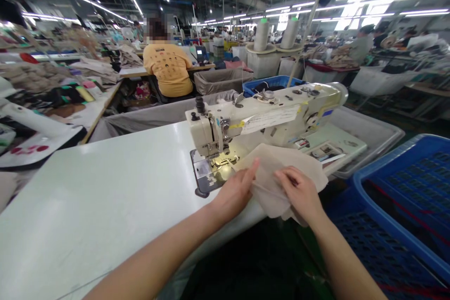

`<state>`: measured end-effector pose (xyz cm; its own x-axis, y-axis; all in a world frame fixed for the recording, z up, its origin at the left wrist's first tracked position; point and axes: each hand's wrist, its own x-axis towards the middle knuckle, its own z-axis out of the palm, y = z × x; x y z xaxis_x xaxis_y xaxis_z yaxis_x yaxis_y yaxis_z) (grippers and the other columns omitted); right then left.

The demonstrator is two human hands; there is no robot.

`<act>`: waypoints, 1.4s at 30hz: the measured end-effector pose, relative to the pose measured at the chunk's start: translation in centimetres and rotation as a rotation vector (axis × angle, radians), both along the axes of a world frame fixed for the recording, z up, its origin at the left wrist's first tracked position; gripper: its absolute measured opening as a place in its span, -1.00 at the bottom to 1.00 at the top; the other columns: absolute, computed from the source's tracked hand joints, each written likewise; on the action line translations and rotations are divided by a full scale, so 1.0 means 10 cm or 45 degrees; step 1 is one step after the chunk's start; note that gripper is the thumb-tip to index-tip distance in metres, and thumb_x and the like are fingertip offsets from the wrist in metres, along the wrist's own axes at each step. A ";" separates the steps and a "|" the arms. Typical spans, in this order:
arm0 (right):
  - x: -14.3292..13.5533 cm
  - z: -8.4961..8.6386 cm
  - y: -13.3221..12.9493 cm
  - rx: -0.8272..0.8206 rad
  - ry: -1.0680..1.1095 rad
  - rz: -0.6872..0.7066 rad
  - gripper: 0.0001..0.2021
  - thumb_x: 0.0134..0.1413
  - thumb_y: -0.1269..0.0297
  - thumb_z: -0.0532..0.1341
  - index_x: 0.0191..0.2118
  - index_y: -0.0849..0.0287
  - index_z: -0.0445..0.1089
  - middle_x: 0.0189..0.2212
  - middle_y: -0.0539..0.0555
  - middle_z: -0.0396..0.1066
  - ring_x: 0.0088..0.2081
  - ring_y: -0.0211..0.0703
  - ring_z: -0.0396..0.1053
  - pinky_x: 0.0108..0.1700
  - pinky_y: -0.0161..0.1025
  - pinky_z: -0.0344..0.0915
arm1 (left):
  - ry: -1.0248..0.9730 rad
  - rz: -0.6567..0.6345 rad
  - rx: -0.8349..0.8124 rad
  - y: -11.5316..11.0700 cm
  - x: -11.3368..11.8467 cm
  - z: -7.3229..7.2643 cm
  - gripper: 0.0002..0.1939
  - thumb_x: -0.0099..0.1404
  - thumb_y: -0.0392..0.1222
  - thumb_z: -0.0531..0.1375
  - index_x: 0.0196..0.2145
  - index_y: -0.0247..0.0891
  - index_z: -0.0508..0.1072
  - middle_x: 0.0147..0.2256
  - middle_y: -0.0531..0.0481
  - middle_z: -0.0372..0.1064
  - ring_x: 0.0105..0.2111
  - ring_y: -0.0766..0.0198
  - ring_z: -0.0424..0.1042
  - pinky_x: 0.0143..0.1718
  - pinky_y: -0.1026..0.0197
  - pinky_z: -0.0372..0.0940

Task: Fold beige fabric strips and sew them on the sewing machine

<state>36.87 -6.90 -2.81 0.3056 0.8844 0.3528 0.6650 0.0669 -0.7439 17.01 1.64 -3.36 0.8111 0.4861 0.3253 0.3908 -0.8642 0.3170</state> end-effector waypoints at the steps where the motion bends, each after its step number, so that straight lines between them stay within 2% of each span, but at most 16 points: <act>1: 0.10 -0.06 0.01 0.029 -0.019 -0.136 -0.65 0.32 0.02 0.09 -0.37 0.13 0.42 -0.33 0.10 0.46 -0.29 -0.06 0.42 -0.24 -0.19 0.34 | 0.012 0.015 -0.006 0.02 -0.02 0.03 -0.19 0.24 -0.52 0.01 0.40 -0.23 -0.12 -0.06 -0.15 0.39 -0.06 0.09 0.42 -0.02 0.01 0.41; 3: 0.29 -0.18 0.04 0.047 -0.152 -0.274 -0.66 0.30 0.03 0.08 -0.21 0.15 0.47 -0.18 0.15 0.48 -0.16 0.01 0.43 -0.15 -0.12 0.36 | 0.103 -0.032 0.023 0.00 -0.11 0.11 -0.37 0.24 -0.50 0.04 0.25 -0.24 0.22 -0.08 -0.15 0.42 -0.06 0.08 0.43 -0.02 0.03 0.40; 5: 0.43 -0.26 0.08 -0.049 -0.305 -0.264 -0.66 0.29 0.07 0.06 -0.16 0.17 0.49 -0.10 0.18 0.48 -0.13 0.05 0.44 -0.12 -0.07 0.36 | 0.197 -0.125 0.071 -0.08 -0.26 0.19 -0.58 0.28 -0.44 0.08 0.08 -0.27 0.41 -0.07 -0.17 0.44 -0.02 0.04 0.43 0.01 0.00 0.38; 8: 0.56 -0.29 0.14 -0.187 -0.469 -0.212 -0.67 0.30 0.15 0.04 -0.19 0.19 0.51 -0.08 0.20 0.48 -0.18 0.05 0.46 -0.13 -0.04 0.37 | 0.220 -0.144 0.115 -0.25 -0.61 0.23 -0.66 0.36 -0.29 0.12 0.08 -0.28 0.42 0.05 -0.22 0.43 0.15 -0.03 0.35 0.19 -0.15 0.25; 10: 0.57 -0.28 0.19 -0.216 -0.538 -0.228 -0.68 0.30 0.20 0.04 -0.21 0.19 0.52 -0.08 0.21 0.49 -0.18 0.07 0.46 -0.11 -0.02 0.37 | 0.217 -0.073 0.140 -0.33 -0.93 0.18 -0.63 0.37 -0.28 0.10 0.11 -0.24 0.42 0.11 -0.20 0.41 0.23 -0.04 0.28 0.33 -0.30 -0.01; 12: 0.51 -0.22 0.21 -0.196 -0.563 -0.247 -0.69 0.29 0.22 0.05 -0.24 0.19 0.53 -0.12 0.22 0.51 -0.16 0.11 0.46 -0.06 0.02 0.36 | 0.191 -0.022 0.160 -0.36 -1.28 0.11 -0.59 0.37 -0.29 0.08 0.15 -0.22 0.40 0.13 -0.19 0.40 0.27 -0.04 0.23 0.37 -0.38 -0.20; 14: 0.34 -0.14 0.18 -0.105 -0.477 -0.209 -0.71 0.28 0.17 0.09 -0.20 0.18 0.54 -0.11 0.22 0.52 -0.10 0.14 0.45 -0.01 0.05 0.36 | 0.169 0.059 0.094 -0.37 -1.59 0.06 -0.61 0.42 -0.27 0.05 0.15 -0.17 0.40 0.12 -0.13 0.42 0.28 0.02 0.22 0.38 -0.37 -0.24; 16: 0.07 -0.02 0.12 -0.009 -0.250 -0.019 -0.67 0.25 0.02 0.18 -0.08 0.11 0.53 0.00 0.18 0.50 -0.02 0.12 0.44 0.02 0.00 0.38 | 0.114 0.194 -0.053 -0.37 -1.82 0.07 -0.64 0.48 -0.22 -0.01 0.12 -0.14 0.44 0.08 -0.07 0.46 0.24 0.10 0.28 0.39 -0.34 -0.19; 20: -0.52 0.16 0.00 -0.221 -0.011 0.880 -0.27 -0.07 -0.03 0.46 0.25 -0.03 0.33 0.29 0.11 0.25 0.23 0.12 0.27 0.16 -0.06 0.32 | -0.014 0.374 -0.422 -0.37 -2.00 0.20 -0.60 0.53 -0.10 -0.09 0.05 -0.18 0.49 0.05 -0.08 0.48 0.18 0.15 0.36 0.33 -0.18 0.12; 22: -0.73 0.15 0.03 -0.248 -0.049 1.006 -0.35 -0.06 0.12 0.46 0.20 0.00 0.38 0.28 0.10 0.27 0.25 0.09 0.26 0.26 -0.02 0.21 | -0.088 0.419 -0.557 -0.37 -2.00 0.27 -0.57 0.53 -0.04 -0.09 0.04 -0.22 0.51 0.07 -0.13 0.46 0.18 0.13 0.35 0.28 -0.10 0.22; 25: -0.86 0.02 0.16 -0.242 0.048 0.930 -0.80 0.11 0.31 0.25 -0.13 0.07 0.53 0.11 0.08 0.45 0.07 -0.02 0.43 0.12 -0.13 0.34 | -0.174 0.503 -0.736 -0.37 -2.00 0.33 -0.55 0.50 0.04 -0.06 0.04 -0.22 0.51 0.03 -0.13 0.49 0.09 0.10 0.43 0.21 -0.04 0.30; 28: -0.86 -0.09 0.27 -0.328 0.137 0.846 -0.86 0.13 0.31 0.19 -0.26 0.09 0.51 -0.23 0.02 0.56 -0.22 -0.09 0.50 -0.23 -0.28 0.40 | -0.238 0.623 -0.819 -0.38 -1.99 0.33 -0.58 0.42 0.09 0.05 -0.06 -0.21 0.56 -0.09 -0.10 0.55 -0.07 0.08 0.50 0.09 0.01 0.39; 31: -0.86 -0.10 0.32 -0.414 0.108 0.787 -0.89 0.11 0.23 0.21 -0.36 0.10 0.45 -0.48 -0.05 0.46 -0.39 -0.12 0.44 -0.38 -0.30 0.31 | -0.360 0.776 -0.698 -0.41 -1.96 0.28 -0.64 0.33 0.09 0.14 -0.24 -0.22 0.60 -0.17 -0.10 0.56 -0.13 0.06 0.51 -0.01 0.03 0.42; 33: -0.91 -0.10 0.35 -0.417 0.227 0.712 -0.86 0.08 0.16 0.22 -0.32 0.10 0.41 -0.49 -0.04 0.46 -0.39 -0.09 0.45 -0.37 -0.27 0.32 | -0.407 0.881 -0.695 -0.42 -1.92 0.24 -0.65 0.30 0.07 0.15 -0.24 -0.22 0.59 -0.20 -0.08 0.57 -0.17 0.06 0.51 -0.09 0.06 0.43; 38: -1.08 -0.22 0.36 -0.289 0.716 0.284 -0.58 -0.08 -0.04 0.32 -0.21 0.06 0.20 -0.42 0.06 0.52 -0.46 -0.08 0.47 -0.37 -0.20 0.40 | -0.352 1.103 -0.744 -0.48 -1.84 0.22 -0.61 0.24 0.13 0.13 -0.34 -0.26 0.55 -0.38 -0.05 0.54 -0.32 0.05 0.49 -0.28 0.12 0.38; 42: -1.12 -0.28 0.28 -0.221 0.518 0.264 -0.69 -0.04 -0.01 0.32 -0.35 0.06 0.26 -0.42 0.04 0.49 -0.40 -0.09 0.47 -0.36 -0.24 0.38 | -0.351 1.158 -0.719 -0.51 -1.80 0.21 -0.53 0.32 0.18 0.05 -0.39 -0.24 0.53 -0.40 -0.05 0.51 -0.34 0.08 0.47 -0.30 0.15 0.34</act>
<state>25.66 -4.14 -5.56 0.1990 0.9765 0.0832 0.3039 0.0192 -0.9525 -0.98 -3.45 -1.27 0.0097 0.9998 -0.0165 0.6623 0.0059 0.7492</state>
